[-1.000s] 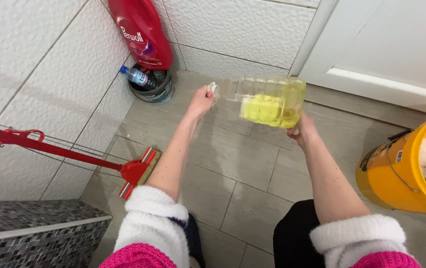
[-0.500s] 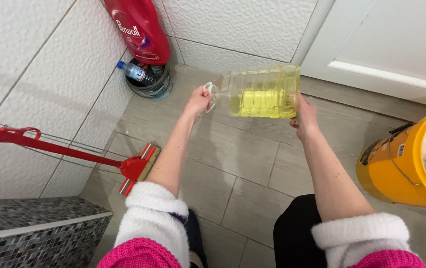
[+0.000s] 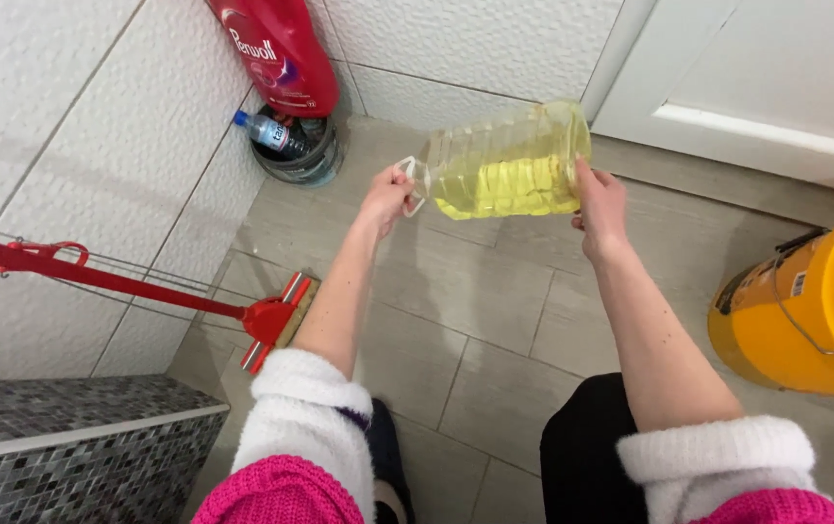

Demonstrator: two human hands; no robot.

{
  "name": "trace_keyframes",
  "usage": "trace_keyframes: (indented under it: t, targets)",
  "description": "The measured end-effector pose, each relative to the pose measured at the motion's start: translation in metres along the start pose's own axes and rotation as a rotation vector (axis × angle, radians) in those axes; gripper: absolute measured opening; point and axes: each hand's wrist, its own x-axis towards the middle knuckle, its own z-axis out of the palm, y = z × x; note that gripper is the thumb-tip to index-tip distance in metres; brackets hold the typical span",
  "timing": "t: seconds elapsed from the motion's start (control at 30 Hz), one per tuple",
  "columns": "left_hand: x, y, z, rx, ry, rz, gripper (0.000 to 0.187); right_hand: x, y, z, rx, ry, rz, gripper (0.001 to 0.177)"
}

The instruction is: The person pours a yellow liquid from a plastic bottle onto the bathroom floor and then scrubs the area with a hand brush. They move a mop and a bucket to access the floor and continue scrubbing while kneeling.

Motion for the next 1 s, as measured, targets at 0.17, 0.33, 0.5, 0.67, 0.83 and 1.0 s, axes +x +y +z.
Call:
trace_keyframes:
  t: [0.17, 0.33, 0.5, 0.67, 0.83, 1.0]
  targets:
    - [-0.004, 0.001, -0.004, -0.04, -0.006, -0.004, 0.018, -0.001, 0.0, 0.003, 0.009, -0.009, -0.018, 0.057]
    - [-0.005, 0.001, -0.007, -0.075, -0.018, -0.025, 0.017, 0.001, 0.0, 0.004, 0.003, -0.007, -0.021, 0.055]
    - [0.011, -0.013, -0.007, -0.112, -0.019, -0.053, 0.019, -0.007, -0.007, 0.003, -0.013, 0.02, -0.043, 0.056]
    - [0.015, -0.012, -0.002, -0.142, -0.028, -0.056, 0.019, -0.006, -0.01, -0.002, -0.006, 0.028, -0.056, 0.051]
    - [0.012, -0.003, 0.008, -0.132, -0.049, -0.055, 0.02, -0.011, -0.017, -0.012, -0.002, 0.056, -0.069, 0.054]
    - [0.018, -0.004, 0.028, -0.126, -0.078, -0.057, 0.018, -0.006, -0.014, -0.028, 0.002, 0.099, -0.086, 0.051]
